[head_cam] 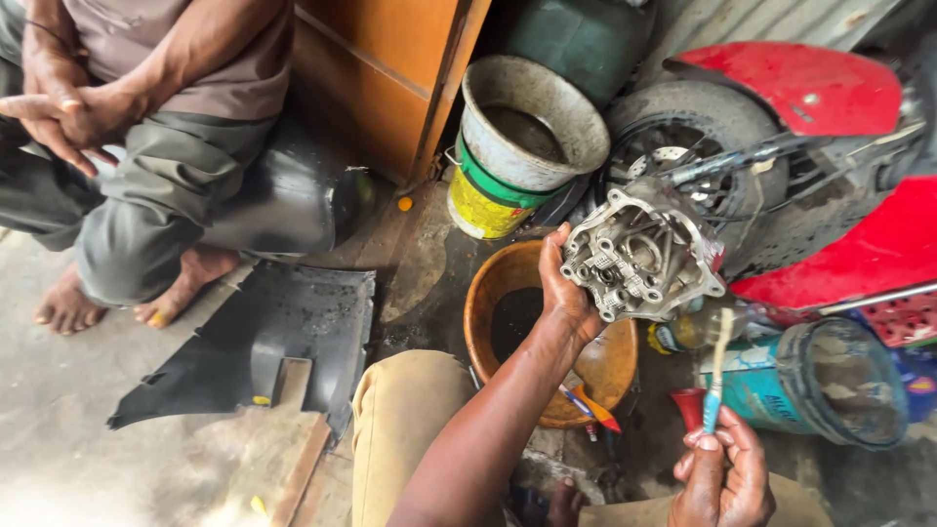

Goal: Cleaning a motorcycle engine component with a brush and cleaning fluid.

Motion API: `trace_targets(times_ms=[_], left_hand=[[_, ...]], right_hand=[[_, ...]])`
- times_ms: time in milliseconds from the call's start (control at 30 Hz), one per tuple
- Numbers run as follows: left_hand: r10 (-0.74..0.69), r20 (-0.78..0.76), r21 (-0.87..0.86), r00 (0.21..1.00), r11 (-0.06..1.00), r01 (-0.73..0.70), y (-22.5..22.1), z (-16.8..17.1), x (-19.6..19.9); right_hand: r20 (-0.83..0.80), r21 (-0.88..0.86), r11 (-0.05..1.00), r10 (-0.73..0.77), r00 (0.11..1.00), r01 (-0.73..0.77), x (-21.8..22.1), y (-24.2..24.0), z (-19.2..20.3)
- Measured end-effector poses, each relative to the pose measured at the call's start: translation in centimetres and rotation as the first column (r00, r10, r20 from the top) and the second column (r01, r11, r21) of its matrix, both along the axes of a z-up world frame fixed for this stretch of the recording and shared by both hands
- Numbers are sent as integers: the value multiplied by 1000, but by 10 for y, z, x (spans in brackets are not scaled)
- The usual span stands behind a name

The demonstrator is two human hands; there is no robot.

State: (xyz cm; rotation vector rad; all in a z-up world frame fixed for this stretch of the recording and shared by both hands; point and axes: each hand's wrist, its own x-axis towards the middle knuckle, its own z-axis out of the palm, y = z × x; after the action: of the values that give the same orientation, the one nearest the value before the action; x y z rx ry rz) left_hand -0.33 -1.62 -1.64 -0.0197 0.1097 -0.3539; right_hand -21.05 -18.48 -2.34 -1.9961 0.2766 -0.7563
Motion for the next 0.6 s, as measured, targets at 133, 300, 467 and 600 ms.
trace_targets(times_ms=[133, 300, 467, 600], left_hand=[[25, -4, -2, 1000, 1000, -25, -1, 4, 0], [-7, -73, 58, 997, 998, 12, 9, 12, -3], [69, 63, 132, 996, 988, -76, 6, -3, 3], [114, 340, 343, 934, 909, -236, 11, 11, -4]], right_hand=[[108, 114, 992, 50, 993, -63, 15, 4, 22], [18, 518, 832, 224, 974, -200, 59, -11, 47], [-8, 663, 697, 371, 929, -273, 97, 3, 77], [43, 801, 489, 528, 848, -345, 119, -1, 72]])
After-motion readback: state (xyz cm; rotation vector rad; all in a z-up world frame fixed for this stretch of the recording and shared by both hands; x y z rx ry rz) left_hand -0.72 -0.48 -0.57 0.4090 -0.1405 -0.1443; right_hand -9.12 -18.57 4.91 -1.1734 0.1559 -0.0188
